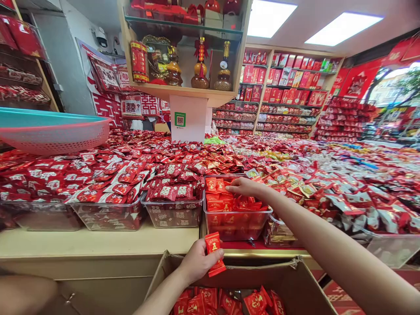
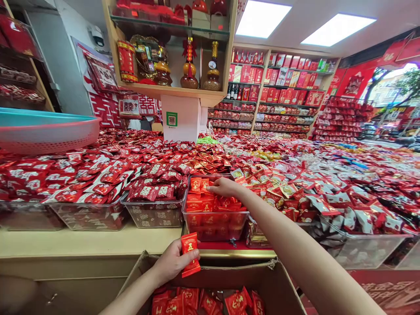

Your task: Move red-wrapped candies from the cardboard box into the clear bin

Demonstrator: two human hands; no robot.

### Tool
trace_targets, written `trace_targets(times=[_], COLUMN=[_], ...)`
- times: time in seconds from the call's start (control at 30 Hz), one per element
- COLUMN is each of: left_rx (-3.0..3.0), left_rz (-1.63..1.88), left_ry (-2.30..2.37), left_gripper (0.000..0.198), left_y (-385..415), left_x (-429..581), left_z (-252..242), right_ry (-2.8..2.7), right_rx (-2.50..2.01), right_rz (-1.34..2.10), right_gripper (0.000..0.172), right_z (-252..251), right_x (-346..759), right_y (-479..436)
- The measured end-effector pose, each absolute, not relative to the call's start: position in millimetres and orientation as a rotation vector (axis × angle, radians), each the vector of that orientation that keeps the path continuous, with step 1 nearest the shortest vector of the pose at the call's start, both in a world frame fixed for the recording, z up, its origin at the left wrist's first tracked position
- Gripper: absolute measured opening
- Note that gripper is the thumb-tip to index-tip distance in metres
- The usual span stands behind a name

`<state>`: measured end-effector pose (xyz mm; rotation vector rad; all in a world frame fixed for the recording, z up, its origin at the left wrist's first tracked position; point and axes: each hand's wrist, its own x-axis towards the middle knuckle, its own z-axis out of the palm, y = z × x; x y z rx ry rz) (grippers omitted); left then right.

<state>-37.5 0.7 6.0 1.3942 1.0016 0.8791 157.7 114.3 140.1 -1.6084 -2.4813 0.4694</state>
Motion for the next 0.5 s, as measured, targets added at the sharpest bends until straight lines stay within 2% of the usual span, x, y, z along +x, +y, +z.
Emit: trace_targets(times=[0.2,0.5], left_rx=[1.412,1.442], left_rz=[0.883,0.877], left_ry=[0.999,0.971], left_gripper=[0.032,0.029], left_y=[0.5,1.9], left_x=[-37.9,-38.3], left_z=[7.1,4.5], right_ry=[-2.500,-2.448], right_rx=[-1.695,-1.889], right_rz=[0.401,0.089], right_gripper=[0.022,0.023], right_z=[141.3,137.8], right_x=[155.6,158.6], right_y=[117.5,120.6])
